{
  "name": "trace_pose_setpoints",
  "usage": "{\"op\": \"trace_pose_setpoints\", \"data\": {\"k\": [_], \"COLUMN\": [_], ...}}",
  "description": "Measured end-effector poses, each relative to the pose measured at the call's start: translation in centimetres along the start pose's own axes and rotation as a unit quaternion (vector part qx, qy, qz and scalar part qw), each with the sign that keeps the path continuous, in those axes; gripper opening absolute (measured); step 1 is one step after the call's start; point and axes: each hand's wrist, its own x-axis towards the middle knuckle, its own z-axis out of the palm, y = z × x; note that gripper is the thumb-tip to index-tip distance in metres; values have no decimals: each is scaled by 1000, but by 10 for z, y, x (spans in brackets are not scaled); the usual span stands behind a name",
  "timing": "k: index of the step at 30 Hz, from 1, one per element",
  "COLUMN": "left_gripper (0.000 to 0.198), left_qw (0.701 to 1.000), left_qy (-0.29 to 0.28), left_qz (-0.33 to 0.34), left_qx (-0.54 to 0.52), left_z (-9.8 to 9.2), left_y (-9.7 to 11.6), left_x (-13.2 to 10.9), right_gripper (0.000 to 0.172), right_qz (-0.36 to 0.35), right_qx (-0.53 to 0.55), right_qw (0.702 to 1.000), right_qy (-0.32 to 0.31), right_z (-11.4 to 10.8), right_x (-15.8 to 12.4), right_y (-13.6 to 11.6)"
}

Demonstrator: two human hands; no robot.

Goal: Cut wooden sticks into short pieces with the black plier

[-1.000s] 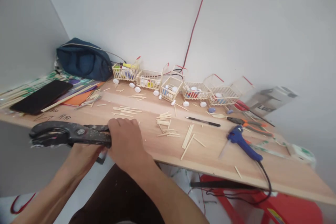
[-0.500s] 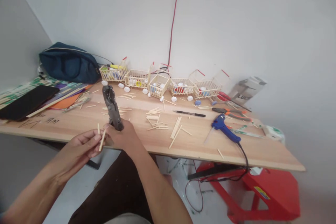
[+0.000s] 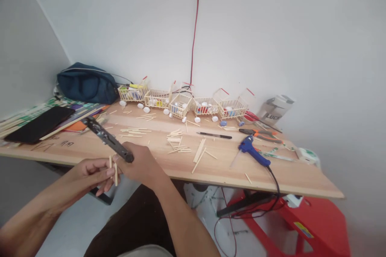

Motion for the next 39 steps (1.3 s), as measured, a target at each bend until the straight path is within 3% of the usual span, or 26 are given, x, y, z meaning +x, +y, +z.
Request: {"op": "trace_pose_setpoints", "data": {"k": [10,18,27,33,39], "left_gripper": [17,11,16,29,32], "left_qw": [999,992,983,992,994], "left_qy": [35,115,49,60,53], "left_qz": [13,49,21,73,90], "left_qx": [-24,-27,-174,-80,-35], "left_z": [2,-7,-11,-19,-32], "left_y": [4,8,-3,7,10], "left_x": [-4,11,28,34,48], "right_gripper": [7,6,21,18,15], "right_qz": [-11,-29,71,45,14], "right_qx": [-113,-124,87,4,-56], "right_qw": [993,992,993,998,998], "right_qy": [6,20,-28,37,-4], "right_z": [10,10,4,-4,-13], "right_x": [2,27,36,49,65], "right_y": [-9,-3,0,13,19]}}
